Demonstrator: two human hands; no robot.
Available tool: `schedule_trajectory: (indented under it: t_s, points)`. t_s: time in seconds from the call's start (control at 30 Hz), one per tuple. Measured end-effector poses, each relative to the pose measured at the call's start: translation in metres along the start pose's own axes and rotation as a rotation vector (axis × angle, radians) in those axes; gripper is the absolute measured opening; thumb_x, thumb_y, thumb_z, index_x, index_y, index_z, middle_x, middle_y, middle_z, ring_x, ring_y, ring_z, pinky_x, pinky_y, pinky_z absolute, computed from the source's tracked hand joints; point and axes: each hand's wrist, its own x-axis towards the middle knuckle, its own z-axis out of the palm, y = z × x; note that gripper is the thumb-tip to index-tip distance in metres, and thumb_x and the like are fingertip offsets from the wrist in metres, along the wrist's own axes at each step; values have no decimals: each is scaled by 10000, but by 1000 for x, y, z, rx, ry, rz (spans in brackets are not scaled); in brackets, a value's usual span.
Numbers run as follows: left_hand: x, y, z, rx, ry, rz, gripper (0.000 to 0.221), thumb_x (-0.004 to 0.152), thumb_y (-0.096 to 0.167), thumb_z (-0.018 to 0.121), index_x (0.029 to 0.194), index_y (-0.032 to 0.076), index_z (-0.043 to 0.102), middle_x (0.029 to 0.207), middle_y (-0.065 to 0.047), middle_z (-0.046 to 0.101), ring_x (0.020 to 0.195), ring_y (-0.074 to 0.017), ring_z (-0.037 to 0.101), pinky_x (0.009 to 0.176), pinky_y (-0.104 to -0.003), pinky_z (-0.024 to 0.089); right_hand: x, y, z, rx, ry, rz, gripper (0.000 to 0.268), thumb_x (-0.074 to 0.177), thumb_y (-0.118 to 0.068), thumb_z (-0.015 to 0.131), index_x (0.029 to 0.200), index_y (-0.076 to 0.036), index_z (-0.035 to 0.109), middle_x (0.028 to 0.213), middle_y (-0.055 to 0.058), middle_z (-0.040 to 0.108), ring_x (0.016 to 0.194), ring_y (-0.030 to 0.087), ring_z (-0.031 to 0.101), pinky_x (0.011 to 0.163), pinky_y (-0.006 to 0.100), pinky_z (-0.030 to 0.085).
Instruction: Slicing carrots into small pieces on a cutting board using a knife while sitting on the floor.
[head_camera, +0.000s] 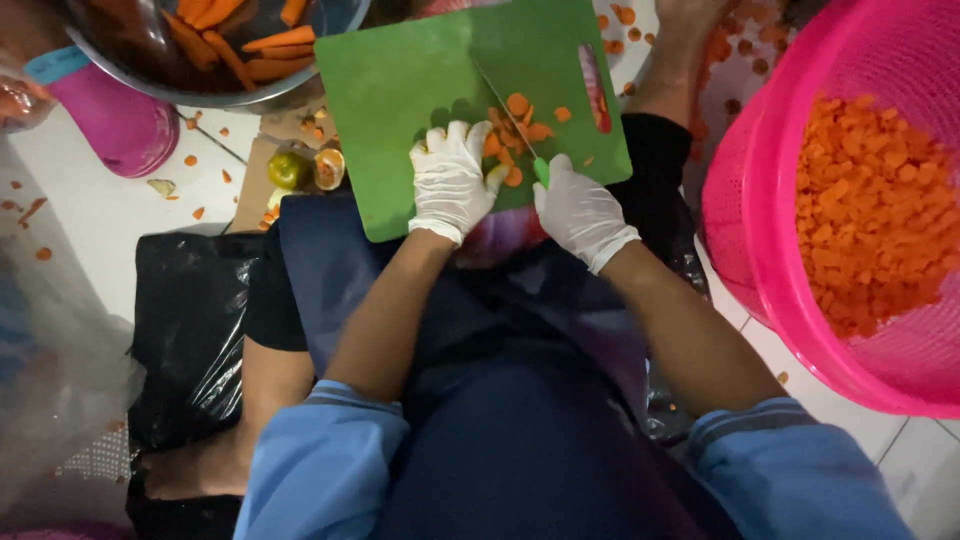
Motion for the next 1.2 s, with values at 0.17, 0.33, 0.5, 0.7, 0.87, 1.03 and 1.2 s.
schedule_trajectory:
  t_s: [0.17,0.33,0.5,0.7,0.87,1.03,1.2]
  points:
    - [0,3,-6,-20,-5,-19,640,887,633,629,1374,260,450,1196,-13,476,1157,-301,495,989,-530,420,39,24,8,277,45,-28,530,1010,-426,414,1343,-13,404,889,215,661,770,357,679,693,472,585]
    - [-2,2,-25,37,-135,46,777,824,675,666,1446,293,400,1285,2,471,1225,-295,482,1035,-517,408,20,25,-4,475,59,-21,548,984,-402,491,1354,0,454,683,117,641,489,218,645,449,338,617]
    - [12,17,-8,101,-72,-79,751,879,657,629,1470,264,382,1253,-8,457,1168,-282,486,999,-507,423,-26,18,-25,289,168,64,403,973,-507,503,1133,-138,515,729,92,697,688,247,720,744,409,614]
    - [12,21,-13,115,-84,-93,751,894,674,584,1490,265,382,1257,0,458,1164,-269,484,1007,-489,423,32,56,-11,218,220,50,404,991,-517,448,1099,-132,506,758,113,663,624,243,694,680,432,585]
    - [14,19,-10,102,-99,-93,771,892,688,568,1502,265,359,1275,3,445,1158,-263,475,1006,-491,415,42,52,-16,94,144,51,393,995,-463,410,1152,-115,503,722,111,661,621,280,700,718,461,570]
    - [15,19,-10,75,-124,-97,764,894,689,567,1494,259,371,1271,4,450,1163,-268,483,1009,-501,414,40,42,-28,-62,86,43,408,1014,-392,368,1193,-45,485,608,69,651,602,324,702,688,457,568]
    - [9,14,-2,31,234,10,742,853,560,707,1417,120,512,1155,-91,531,922,-271,481,851,-421,379,34,39,-6,-57,301,-54,357,948,-309,486,1059,30,504,901,327,670,845,563,620,747,621,477]
